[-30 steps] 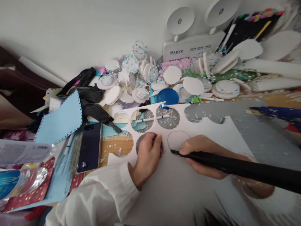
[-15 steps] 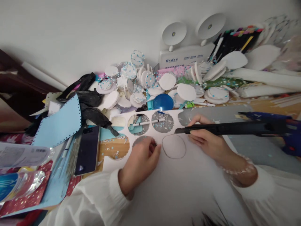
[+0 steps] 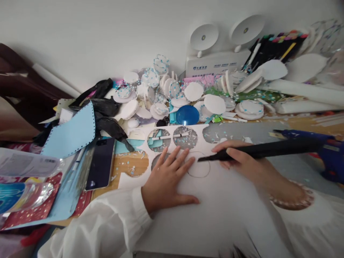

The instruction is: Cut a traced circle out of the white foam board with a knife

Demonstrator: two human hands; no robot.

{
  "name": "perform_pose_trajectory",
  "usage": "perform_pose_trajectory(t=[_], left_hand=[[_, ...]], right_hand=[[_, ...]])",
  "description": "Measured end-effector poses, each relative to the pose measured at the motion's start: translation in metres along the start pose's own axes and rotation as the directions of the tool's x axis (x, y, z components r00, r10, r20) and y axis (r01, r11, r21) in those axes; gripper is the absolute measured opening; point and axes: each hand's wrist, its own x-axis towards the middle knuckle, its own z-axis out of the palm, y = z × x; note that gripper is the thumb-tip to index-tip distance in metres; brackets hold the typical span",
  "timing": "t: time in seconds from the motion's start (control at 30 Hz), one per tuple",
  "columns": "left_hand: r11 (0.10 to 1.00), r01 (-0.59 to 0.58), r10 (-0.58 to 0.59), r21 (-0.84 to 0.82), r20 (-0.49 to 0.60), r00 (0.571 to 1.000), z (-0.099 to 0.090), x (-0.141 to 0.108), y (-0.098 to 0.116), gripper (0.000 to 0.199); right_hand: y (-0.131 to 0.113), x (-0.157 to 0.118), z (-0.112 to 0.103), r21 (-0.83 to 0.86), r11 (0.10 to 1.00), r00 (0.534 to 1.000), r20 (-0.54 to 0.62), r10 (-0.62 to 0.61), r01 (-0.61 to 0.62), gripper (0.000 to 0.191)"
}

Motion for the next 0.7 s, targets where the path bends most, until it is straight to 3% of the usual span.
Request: perform_pose_trajectory(t=[0.1,0.23,0.47,0.7], left_hand=[[0.999,-0.023,0.023,-0.024,0.002,1.000,0.001,0.004,-0.003,0.101],[0.999,-0.025,0.027,-0.028,0.054,0.998,0.000,0.008,-0.005,0.107],[0.999,-0.028,0.030,-0.018,0.105,0.994,-0.002,0.009,-0.007,0.103],[1.000,-0.026,0.027,-0.006,0.115,0.993,-0.002,0.010,-0.007,0.103]], right_hand=[[0.000,-0.009,0.006,-0.050,0.999,0.998,0.069,0.011,-0.008,0.027],[-0.007,-0.014,0.011,-0.208,0.969,0.980,0.178,-0.094,0.131,0.017],[-0.009,-0.016,0.017,-0.248,0.941,0.960,0.216,-0.179,0.231,0.019],[-0.006,-0.020,0.021,-0.369,0.819,0.891,0.292,-0.347,0.440,0.025]])
